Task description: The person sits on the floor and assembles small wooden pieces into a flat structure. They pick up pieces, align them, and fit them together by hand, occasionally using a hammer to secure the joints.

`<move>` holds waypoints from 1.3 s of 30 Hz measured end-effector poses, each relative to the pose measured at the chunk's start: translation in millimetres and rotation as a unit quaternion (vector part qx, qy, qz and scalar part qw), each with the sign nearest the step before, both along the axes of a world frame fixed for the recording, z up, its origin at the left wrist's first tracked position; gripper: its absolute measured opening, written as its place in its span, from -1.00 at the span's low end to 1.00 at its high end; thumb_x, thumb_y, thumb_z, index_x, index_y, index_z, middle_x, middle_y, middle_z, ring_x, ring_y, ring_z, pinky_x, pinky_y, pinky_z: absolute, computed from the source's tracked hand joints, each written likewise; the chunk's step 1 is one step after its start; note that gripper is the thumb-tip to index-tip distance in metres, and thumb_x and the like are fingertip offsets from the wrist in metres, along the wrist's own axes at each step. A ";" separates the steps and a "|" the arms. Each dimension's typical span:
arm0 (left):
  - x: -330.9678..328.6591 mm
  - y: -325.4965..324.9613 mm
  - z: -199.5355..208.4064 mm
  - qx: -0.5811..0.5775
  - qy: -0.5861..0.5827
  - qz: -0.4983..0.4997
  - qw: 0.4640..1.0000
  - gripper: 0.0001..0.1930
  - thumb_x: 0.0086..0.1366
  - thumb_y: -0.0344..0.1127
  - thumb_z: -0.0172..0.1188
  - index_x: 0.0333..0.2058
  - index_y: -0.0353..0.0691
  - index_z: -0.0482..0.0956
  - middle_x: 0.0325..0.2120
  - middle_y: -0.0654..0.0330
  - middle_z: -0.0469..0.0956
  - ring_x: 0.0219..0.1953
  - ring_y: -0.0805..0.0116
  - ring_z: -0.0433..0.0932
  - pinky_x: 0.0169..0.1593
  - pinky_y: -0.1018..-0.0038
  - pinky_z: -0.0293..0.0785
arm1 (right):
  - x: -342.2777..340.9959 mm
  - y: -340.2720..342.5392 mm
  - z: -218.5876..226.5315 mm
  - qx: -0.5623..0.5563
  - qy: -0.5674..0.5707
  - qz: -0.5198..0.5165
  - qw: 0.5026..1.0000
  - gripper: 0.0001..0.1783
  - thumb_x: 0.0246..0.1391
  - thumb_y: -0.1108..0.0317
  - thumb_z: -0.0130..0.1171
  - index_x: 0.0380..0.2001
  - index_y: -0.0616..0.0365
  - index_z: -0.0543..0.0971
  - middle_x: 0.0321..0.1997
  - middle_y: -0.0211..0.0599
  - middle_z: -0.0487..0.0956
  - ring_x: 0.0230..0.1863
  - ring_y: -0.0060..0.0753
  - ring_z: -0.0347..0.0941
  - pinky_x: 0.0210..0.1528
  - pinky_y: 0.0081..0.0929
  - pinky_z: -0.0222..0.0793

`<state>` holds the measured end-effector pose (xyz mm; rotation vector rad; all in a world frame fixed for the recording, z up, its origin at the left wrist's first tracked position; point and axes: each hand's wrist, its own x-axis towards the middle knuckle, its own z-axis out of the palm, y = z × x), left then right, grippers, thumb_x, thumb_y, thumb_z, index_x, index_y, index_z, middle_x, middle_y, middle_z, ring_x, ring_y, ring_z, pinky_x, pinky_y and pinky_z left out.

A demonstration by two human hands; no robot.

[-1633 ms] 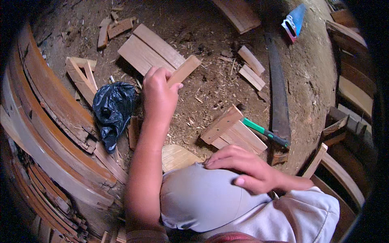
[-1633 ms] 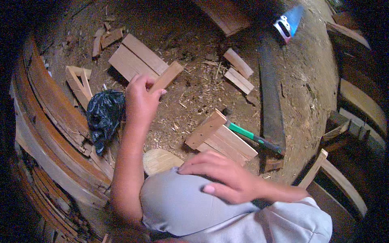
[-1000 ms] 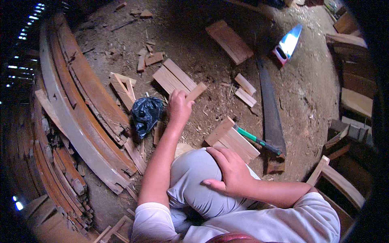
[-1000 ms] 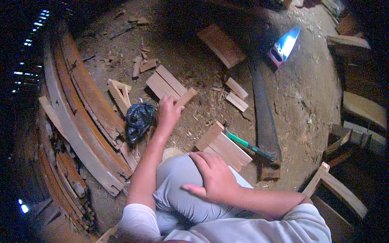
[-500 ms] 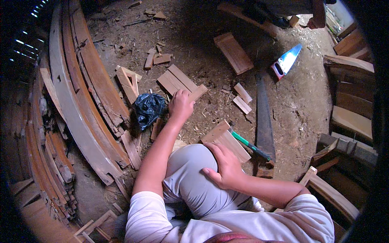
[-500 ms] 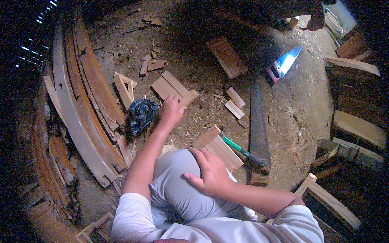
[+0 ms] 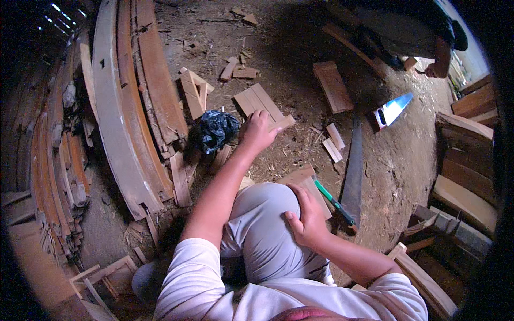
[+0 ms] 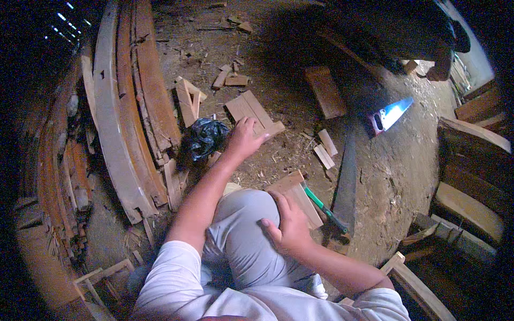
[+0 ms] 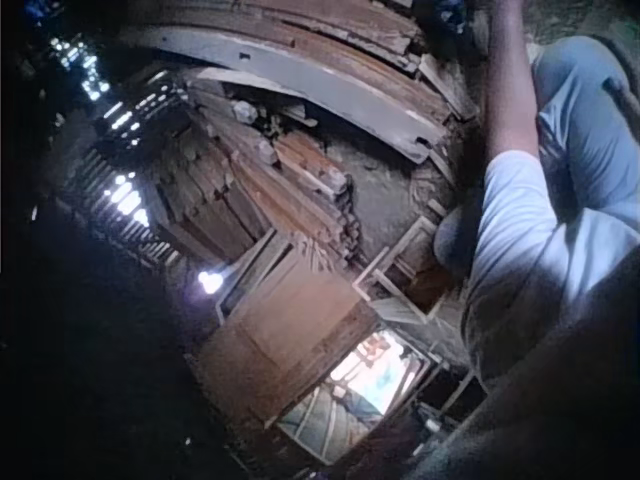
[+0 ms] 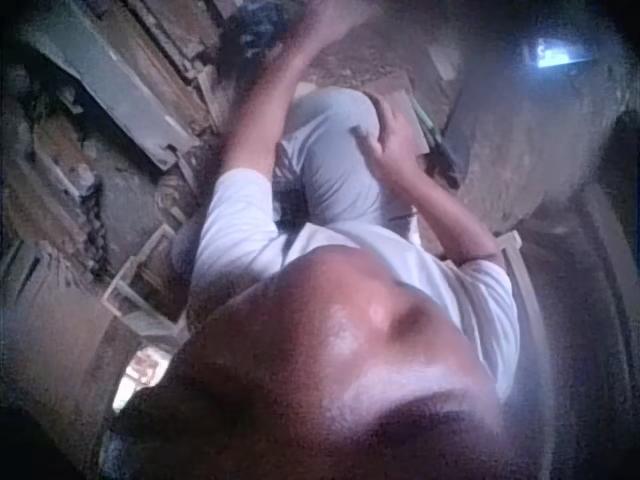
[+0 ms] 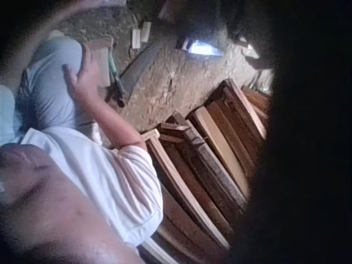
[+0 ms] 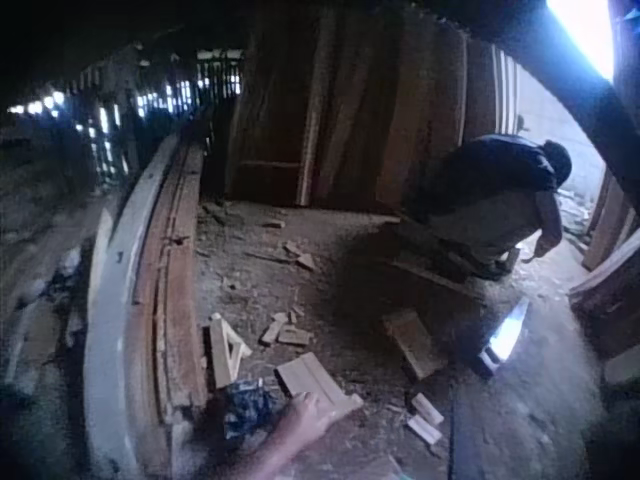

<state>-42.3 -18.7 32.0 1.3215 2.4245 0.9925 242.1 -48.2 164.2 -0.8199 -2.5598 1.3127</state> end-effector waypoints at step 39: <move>-34.3 -130.3 31.1 0.025 0.017 0.212 0.977 -0.78 0.12 -0.49 0.15 -0.21 -0.39 0.49 -0.22 -0.27 0.61 0.04 -0.24 0.49 0.12 -0.04 0.43 | 2.7 -6.9 -14.3 -0.032 0.034 0.051 0.998 0.11 0.33 -0.46 -0.32 0.35 0.56 0.17 0.34 0.28 0.33 0.42 0.13 0.25 0.47 -0.09 0.08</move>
